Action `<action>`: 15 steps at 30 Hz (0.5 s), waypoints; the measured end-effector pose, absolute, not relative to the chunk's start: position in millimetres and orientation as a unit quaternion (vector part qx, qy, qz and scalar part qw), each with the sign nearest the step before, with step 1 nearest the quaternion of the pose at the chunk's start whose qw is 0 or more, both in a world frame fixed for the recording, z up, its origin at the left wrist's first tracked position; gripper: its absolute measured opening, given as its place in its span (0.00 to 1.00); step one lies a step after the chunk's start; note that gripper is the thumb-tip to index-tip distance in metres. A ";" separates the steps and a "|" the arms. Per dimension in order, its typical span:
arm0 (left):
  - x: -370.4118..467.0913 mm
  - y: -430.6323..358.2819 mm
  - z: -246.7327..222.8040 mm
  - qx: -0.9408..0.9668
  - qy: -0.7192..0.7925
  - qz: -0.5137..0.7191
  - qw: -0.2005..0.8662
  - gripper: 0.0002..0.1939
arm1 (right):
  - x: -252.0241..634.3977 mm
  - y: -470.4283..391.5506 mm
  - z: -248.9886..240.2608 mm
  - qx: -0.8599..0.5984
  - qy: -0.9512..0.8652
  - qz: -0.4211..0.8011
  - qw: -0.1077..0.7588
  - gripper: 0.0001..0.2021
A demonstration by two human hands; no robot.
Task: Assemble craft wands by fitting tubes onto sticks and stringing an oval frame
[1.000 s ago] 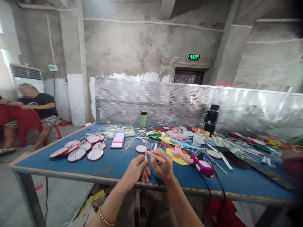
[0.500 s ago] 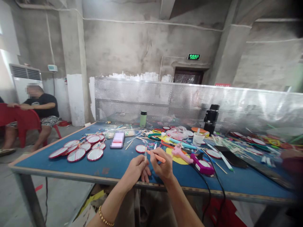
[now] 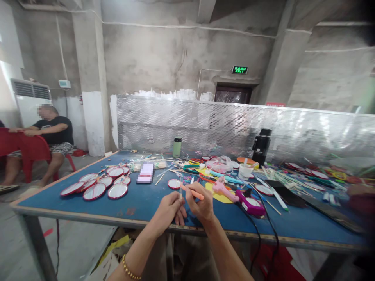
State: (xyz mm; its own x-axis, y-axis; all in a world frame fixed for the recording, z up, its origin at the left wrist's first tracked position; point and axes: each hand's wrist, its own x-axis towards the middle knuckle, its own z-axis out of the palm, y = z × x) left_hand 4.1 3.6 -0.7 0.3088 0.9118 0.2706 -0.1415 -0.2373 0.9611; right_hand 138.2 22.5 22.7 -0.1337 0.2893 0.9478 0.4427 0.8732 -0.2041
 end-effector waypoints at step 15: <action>4.5 5.4 -1.8 0.610 0.318 0.494 0.532 0.13 | 137.3 27.2 23.2 -0.258 -0.741 -0.063 0.616 0.06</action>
State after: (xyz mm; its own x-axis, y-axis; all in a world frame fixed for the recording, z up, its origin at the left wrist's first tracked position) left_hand 4.5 5.4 -1.8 0.3099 0.9131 0.2649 -0.1371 -0.2328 0.9628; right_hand 137.3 27.2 23.2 -0.1070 0.3044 0.9465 0.4599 0.8592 -0.2244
